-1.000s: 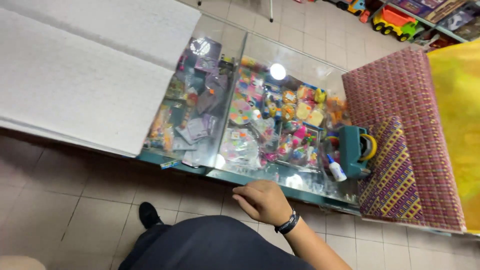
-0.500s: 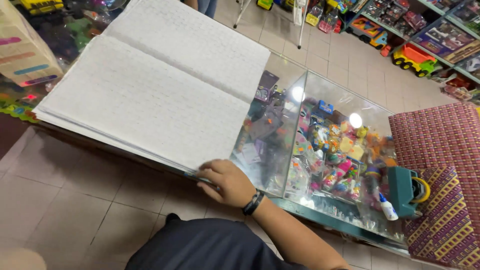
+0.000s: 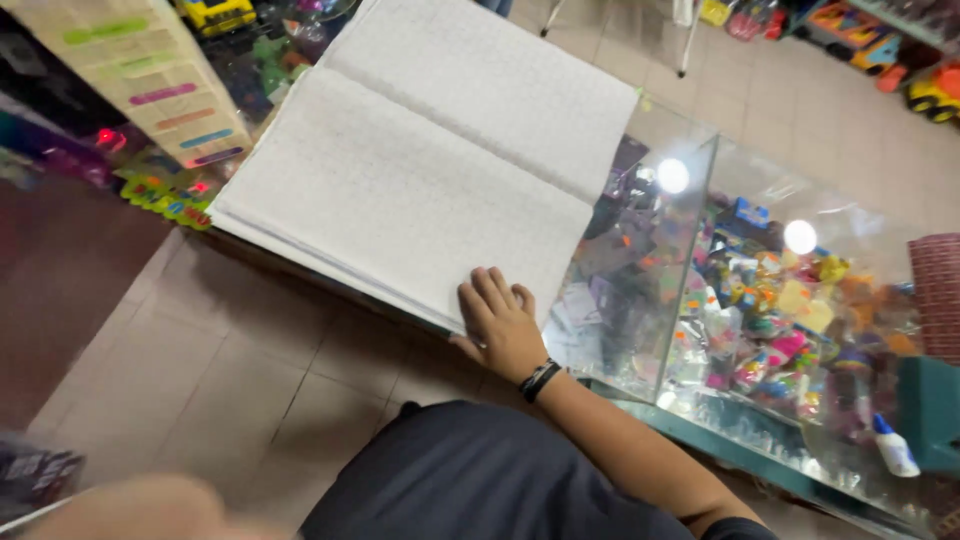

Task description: Folding a large sheet of patterned wrapping paper and applying glue to the edges to prepare it for use.

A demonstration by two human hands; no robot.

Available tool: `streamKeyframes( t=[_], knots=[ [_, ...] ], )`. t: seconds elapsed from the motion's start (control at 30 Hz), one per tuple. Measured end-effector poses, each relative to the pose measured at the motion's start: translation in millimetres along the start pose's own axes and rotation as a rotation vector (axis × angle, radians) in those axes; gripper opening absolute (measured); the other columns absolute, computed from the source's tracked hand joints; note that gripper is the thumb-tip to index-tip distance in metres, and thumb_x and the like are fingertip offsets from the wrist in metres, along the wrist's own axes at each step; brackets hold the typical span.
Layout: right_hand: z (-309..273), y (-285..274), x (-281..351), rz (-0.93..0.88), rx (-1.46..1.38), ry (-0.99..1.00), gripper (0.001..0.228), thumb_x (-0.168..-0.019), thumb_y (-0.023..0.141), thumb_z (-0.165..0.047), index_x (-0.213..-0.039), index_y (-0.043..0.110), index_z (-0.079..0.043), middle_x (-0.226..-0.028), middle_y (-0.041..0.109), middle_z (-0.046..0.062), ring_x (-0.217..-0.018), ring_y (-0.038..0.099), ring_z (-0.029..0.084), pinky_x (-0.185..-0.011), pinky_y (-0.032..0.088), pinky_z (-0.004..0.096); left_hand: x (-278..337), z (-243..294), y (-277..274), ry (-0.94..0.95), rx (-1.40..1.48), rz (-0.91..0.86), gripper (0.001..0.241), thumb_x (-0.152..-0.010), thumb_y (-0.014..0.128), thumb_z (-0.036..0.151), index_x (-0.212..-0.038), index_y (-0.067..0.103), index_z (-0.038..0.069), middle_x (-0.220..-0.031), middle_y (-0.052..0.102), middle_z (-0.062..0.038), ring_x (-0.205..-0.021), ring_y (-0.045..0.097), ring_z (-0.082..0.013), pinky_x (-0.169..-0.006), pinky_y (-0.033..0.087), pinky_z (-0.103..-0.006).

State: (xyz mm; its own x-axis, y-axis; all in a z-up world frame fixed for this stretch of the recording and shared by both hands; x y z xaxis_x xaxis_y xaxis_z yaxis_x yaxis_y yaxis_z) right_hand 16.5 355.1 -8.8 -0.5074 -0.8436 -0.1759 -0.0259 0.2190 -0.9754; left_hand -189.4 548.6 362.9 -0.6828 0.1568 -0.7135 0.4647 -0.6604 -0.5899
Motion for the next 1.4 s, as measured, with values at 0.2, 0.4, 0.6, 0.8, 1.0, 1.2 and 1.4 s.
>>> streamKeyframes(
  t=[0.2,0.4,0.6,0.8,1.0,1.2,1.4],
  knots=[
    [5.6,8.8,27.6,0.226,0.064,-0.061,0.045,-0.089,0.074,-0.043,-0.126,0.069,-0.018,-0.138,0.067,0.006,-0.134,0.059,0.025,-0.105,0.046,0.044,95.4,-125.0,133.6,-0.055,-0.058,-0.062,0.028,-0.091,0.074,0.022,-0.118,0.077,0.014,-0.084,0.077,0.001,-0.072,0.074,-0.0198,-0.059,0.057,-0.0297],
    [0.3,14.9,32.4,0.185,0.041,-0.069,0.037,-0.094,0.068,-0.033,-0.123,0.073,-0.011,-0.129,0.071,0.015,-0.124,0.066,0.031,-0.099,0.052,0.044,177.5,-230.8,236.3,-0.339,-0.181,-0.521,0.042,-0.099,0.063,0.029,-0.140,0.062,0.024,-0.143,0.063,-0.006,-0.135,0.056,-0.0297,-0.113,0.038,-0.0512],
    [-2.1,22.4,41.4,0.379,0.107,-0.123,0.035,-0.087,0.072,-0.022,-0.120,0.074,-0.010,-0.127,0.073,0.015,-0.123,0.066,0.032,-0.098,0.053,0.044,184.3,-254.5,253.5,-0.257,-0.221,-0.591,0.040,-0.101,0.059,0.044,-0.137,0.066,0.029,-0.148,0.060,0.000,-0.143,0.048,-0.0274,-0.122,0.028,-0.0527],
    [-7.9,-10.6,43.5,0.322,-0.044,-0.086,0.053,-0.090,0.073,-0.033,-0.135,0.066,-0.007,-0.138,0.067,0.015,-0.132,0.061,0.030,-0.104,0.050,0.043,200.9,-269.4,269.0,-0.089,-0.233,-0.484,0.026,-0.106,0.054,0.028,-0.128,0.068,0.025,-0.128,0.073,0.002,-0.124,0.065,-0.0242,-0.108,0.048,-0.0475],
    [22.3,-31.0,75.9,0.228,-0.169,0.106,0.058,-0.096,0.068,-0.038,-0.142,0.059,-0.005,-0.134,0.068,0.014,-0.129,0.062,0.031,-0.103,0.049,0.045,181.7,-254.1,268.8,-0.305,-0.131,-0.574,0.022,-0.103,0.056,0.014,-0.119,0.070,0.022,-0.108,0.077,0.004,-0.111,0.072,-0.0175,-0.100,0.057,-0.0351],
    [71.4,-42.6,128.6,0.254,-0.167,0.282,0.056,-0.094,0.072,-0.033,-0.141,0.061,-0.006,-0.128,0.070,0.015,-0.123,0.065,0.034,-0.099,0.053,0.045,102.6,-205.3,237.6,-0.659,-0.096,-0.747,0.010,-0.094,0.071,0.037,-0.099,0.079,0.037,-0.087,0.079,0.016,-0.097,0.073,-0.0074,-0.100,0.051,-0.0268],
    [139.5,-59.6,202.6,0.395,0.078,0.523,0.035,-0.095,0.073,-0.028,-0.126,0.072,-0.012,-0.111,0.075,0.006,-0.106,0.072,0.026,-0.093,0.057,0.038,90.2,-200.2,323.2,-0.256,-0.027,-0.562,0.012,-0.099,0.067,0.028,-0.105,0.072,0.019,-0.118,0.075,0.000,-0.116,0.069,-0.0232,-0.107,0.050,-0.0429]
  ],
)
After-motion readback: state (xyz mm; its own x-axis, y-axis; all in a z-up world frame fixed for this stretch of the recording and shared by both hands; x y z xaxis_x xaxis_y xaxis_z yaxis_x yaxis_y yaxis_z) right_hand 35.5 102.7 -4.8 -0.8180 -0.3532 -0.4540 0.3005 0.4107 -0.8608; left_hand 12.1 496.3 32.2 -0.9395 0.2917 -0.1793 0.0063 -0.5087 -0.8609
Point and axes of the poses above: each hand's wrist, its own x-axis away from the middle knuckle, its own y-axis out of the palm, z = x × y, the point moved 2 cm from there along -x, towards the middle knuckle
